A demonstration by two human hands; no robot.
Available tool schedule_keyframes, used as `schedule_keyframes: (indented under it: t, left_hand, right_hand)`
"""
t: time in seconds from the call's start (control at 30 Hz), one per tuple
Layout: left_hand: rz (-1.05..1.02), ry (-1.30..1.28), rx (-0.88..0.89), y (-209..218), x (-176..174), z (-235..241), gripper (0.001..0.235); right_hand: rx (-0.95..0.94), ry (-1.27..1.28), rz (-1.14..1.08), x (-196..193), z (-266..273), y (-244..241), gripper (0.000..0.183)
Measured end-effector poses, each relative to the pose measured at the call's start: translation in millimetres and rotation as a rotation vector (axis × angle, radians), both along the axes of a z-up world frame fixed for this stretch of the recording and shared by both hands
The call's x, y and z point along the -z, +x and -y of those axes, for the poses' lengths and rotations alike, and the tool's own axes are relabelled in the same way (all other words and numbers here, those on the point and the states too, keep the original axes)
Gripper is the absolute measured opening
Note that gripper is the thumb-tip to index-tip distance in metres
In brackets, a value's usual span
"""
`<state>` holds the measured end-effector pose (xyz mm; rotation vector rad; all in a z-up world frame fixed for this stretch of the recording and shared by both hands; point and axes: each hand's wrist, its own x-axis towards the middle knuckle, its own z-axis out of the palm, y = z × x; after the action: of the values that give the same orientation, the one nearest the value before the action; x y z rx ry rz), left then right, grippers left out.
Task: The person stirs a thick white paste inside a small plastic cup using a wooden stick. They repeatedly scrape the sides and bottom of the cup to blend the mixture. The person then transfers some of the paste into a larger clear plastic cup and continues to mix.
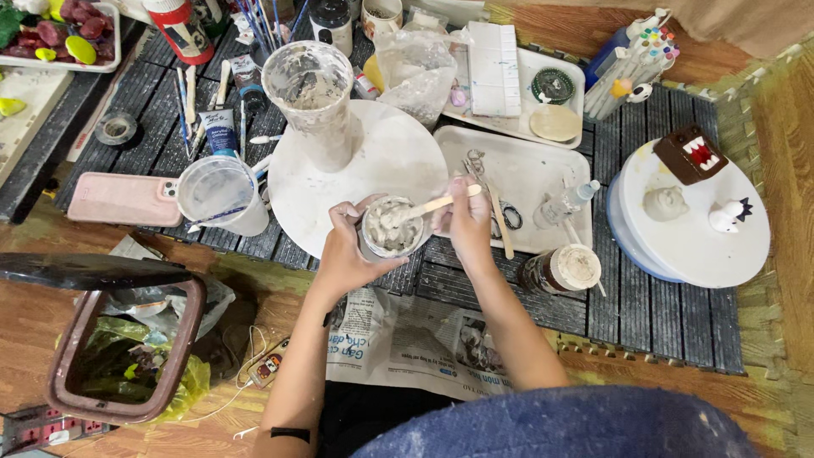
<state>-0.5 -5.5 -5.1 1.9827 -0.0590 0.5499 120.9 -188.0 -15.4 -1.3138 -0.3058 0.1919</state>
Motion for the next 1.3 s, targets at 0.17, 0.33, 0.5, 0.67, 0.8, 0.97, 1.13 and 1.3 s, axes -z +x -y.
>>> schedule_keyframes:
  t: [0.17,0.33,0.5,0.67,0.8,0.97,1.13,1.3]
  left_hand:
    - [-0.023,-0.018,0.004,-0.7,0.8,2.2,0.093]
    - [0.034,0.006,0.023,1.1,-1.8,3.1,0.093]
    - [0.002,0.018,0.02,-0.2,1.4,0.3,0.091]
    - [0.024,0.025,0.019,0.8,-0.7,0.8,0.093]
    - [0.031,0.01,0.035,-0.1,2.7,0.7,0.092]
    - [0.066,0.016,0.022,-2.1,1.4,0.0,0.093]
    - [0.081,0.007,0.019,-0.1,5.7,3.1,0.092]
    - [0.066,0.004,0.0,-0.2,4.8,6.4,0.095]
  right_hand:
    - [0.032,-0.311,0.254,-14.4,0.9,-4.5,0.032]
    - [-0.029,-0.344,0.383,-54.2,-2.3,-13.4,0.026]
    - [-0.134,-0.239,0.401,-80.1,3.4,-17.7,0.018]
    - [-0.177,-0.466,0.711,-70.2,-1.0,-15.2,0.009]
    - [-0.154,-0.525,0.804,-49.7,-0.4,-15.5,0.006]
    - [0.062,-0.47,0.753,-47.9,-1.4,-23.2,0.004]
    - [0.016,-0.368,0.739,-46.4,-6.6,-24.9,0.008]
    - [-0.069,-0.511,0.811,-38.3,-10.2,-28.2,0.006]
